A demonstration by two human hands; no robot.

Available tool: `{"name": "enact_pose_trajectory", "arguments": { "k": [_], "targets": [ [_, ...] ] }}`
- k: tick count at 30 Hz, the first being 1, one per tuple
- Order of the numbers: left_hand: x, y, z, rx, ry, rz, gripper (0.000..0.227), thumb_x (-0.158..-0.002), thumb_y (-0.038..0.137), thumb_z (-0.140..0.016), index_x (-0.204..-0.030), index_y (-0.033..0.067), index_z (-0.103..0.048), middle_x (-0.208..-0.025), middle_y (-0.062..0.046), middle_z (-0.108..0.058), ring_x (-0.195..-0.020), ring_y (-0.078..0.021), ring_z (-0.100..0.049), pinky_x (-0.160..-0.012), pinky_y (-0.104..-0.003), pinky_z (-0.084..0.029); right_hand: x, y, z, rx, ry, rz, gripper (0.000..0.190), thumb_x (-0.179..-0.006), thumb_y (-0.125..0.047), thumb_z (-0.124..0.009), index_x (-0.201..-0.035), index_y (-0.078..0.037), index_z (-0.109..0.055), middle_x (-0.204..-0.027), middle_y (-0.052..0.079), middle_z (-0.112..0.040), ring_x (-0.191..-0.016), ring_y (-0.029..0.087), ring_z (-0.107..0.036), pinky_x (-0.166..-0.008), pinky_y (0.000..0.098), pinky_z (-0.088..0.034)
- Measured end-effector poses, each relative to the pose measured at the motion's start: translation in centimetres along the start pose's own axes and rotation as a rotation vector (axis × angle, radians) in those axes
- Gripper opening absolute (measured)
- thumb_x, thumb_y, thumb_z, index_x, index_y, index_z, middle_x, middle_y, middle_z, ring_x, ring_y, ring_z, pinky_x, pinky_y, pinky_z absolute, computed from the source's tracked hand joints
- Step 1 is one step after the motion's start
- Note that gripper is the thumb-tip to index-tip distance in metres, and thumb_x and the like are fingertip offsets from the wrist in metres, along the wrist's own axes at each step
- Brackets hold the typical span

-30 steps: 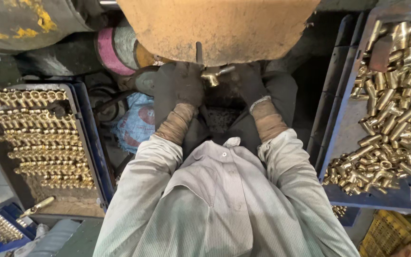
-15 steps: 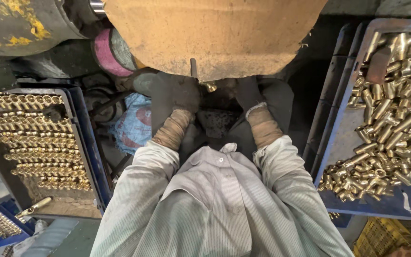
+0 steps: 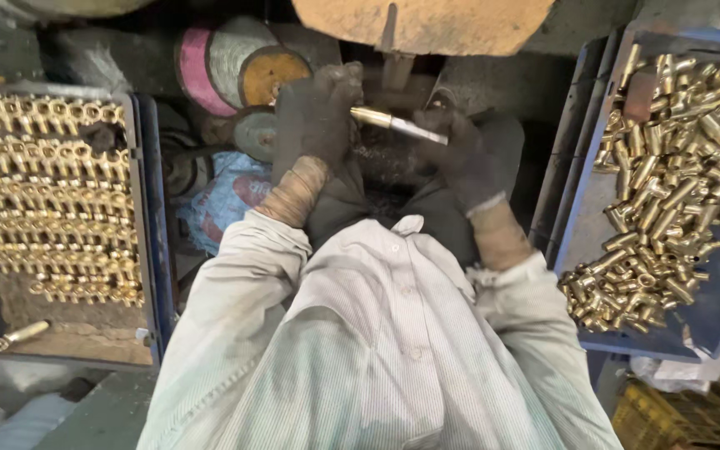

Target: The person sits on the floor and repeatedly picks up small brass-colored metal parts from a blue bin. They hold each part against a rotating grinding wheel to polish it, then place the finished part into a tray with organized rows.

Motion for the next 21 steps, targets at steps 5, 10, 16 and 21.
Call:
{"name": "enact_pose_trajectory", "arguments": {
  "k": [5, 10, 16, 21],
  "targets": [
    [2.0, -2.0, -5.5, 1.209, -0.019, 0.525, 0.028, -0.110, 0.032, -0.052, -0.103, 0.0096, -0.067, -0.095, -0.004, -0.060, -0.075, -0.0176, -0.058, -0.064, -0.034, -0.049, 2.7, -2.8, -2.6, 0.099, -0.164, -0.159, 0.045, -0.086, -0.022, -0.077, -0.124, -0.004, -0.064, -0.096, 0.009, -0.073, -0.087, 0.023, -0.072, -0.076, 0.0381, -0.057],
    [5.1, -4.8, -15.9, 1.488, -0.336, 1.246, 0.057, -0.100, 0.058, -0.049, -0.081, 0.0065, -0.065, -0.057, -0.007, -0.045, -0.041, -0.0172, -0.043, -0.038, -0.033, -0.036, -1.5, -4.1, -3.4, 0.790, -0.113, 0.439, 0.024, -0.086, -0.016, -0.077, -0.106, -0.009, -0.065, -0.090, 0.016, -0.065, -0.085, 0.038, -0.065, -0.075, 0.0495, -0.052],
    [3.1, -6.8, -21.7, 1.117, -0.217, 0.924, 0.066, -0.107, 0.061, -0.042, -0.125, 0.0025, -0.067, -0.110, -0.015, -0.074, -0.103, -0.0238, -0.068, -0.089, -0.038, -0.050, -5.0, -1.9, -3.3, 0.971, -0.152, 0.532, 0.051, -0.075, -0.012, -0.070, -0.124, 0.002, -0.069, -0.079, 0.016, -0.061, -0.073, 0.038, -0.062, -0.063, 0.0520, -0.047],
    [3.9, -7.9, -23.8, 0.584, -0.356, 0.555, 0.093, -0.060, 0.023, -0.088, -0.137, -0.0034, -0.042, -0.118, -0.033, -0.062, -0.110, -0.0512, -0.056, -0.089, -0.053, -0.048, -6.8, -0.1, -5.2, 0.904, -0.181, 0.507, 0.028, -0.081, -0.010, -0.070, -0.108, -0.006, -0.071, -0.081, 0.016, -0.062, -0.076, 0.039, -0.062, -0.069, 0.0526, -0.049]
  ]
}}
Point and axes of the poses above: each hand's wrist, its own x-axis away from the middle knuckle, its own z-axis out of the back of the hand, y = z × x, the point moved 8 cm from there along -x, towards the middle knuckle
